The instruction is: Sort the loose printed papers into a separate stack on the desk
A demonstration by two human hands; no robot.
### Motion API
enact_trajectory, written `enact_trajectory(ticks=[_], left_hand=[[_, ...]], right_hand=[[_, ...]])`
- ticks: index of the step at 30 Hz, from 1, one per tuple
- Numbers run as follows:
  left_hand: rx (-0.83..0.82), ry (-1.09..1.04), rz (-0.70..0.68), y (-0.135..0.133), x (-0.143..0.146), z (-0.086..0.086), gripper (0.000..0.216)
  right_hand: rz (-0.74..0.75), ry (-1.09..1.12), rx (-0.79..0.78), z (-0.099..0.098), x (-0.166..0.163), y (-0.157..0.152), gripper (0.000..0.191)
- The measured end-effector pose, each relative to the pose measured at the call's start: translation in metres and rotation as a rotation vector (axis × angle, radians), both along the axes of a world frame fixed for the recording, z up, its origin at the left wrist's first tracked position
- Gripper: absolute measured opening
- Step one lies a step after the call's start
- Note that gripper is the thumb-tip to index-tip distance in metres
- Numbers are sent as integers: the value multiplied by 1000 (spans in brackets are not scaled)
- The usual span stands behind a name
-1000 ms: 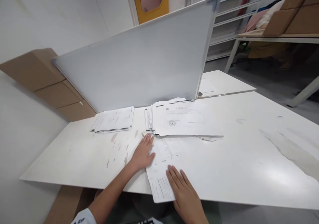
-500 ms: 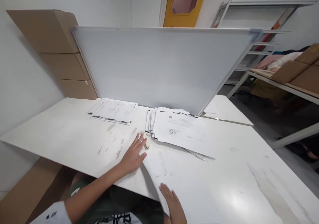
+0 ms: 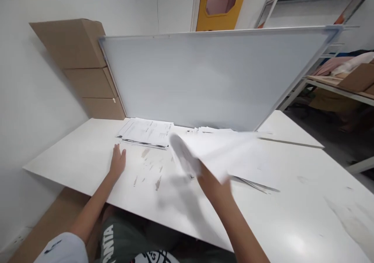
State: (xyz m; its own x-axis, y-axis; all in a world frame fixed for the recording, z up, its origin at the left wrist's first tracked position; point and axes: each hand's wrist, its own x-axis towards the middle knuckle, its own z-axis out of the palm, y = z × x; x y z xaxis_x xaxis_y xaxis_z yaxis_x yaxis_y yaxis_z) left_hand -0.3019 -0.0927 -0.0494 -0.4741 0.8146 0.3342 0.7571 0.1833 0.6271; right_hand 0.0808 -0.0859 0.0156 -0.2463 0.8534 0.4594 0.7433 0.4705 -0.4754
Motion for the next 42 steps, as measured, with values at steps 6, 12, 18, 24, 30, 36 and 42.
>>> enact_trajectory(ticks=[6,12,18,24,30,36,42], left_hand=[[10,-1,43,7,-9,-16,58],[1,30,111,7,-12,-26,54],[-5,123,144,29,-28,-20,53],[-51,288,-178,58,-37,-12,58],[-111,375,-261,67,-39,-13,38],[-168,398,-189,78,-40,-19,44],[-176,361,106,103,-50,-17,63]], right_hand=[[176,-292,-187,44,-160,105,42],[266,-357,-302,-13,-270,124,38],[359,-266,-308,-47,-275,117,69],[222,-239,-271,-60,-214,141,66],[157,-295,-235,-76,-192,140,54],[-64,-231,-191,-81,-193,135,48],[-223,-103,-200,-90,-182,149,46]])
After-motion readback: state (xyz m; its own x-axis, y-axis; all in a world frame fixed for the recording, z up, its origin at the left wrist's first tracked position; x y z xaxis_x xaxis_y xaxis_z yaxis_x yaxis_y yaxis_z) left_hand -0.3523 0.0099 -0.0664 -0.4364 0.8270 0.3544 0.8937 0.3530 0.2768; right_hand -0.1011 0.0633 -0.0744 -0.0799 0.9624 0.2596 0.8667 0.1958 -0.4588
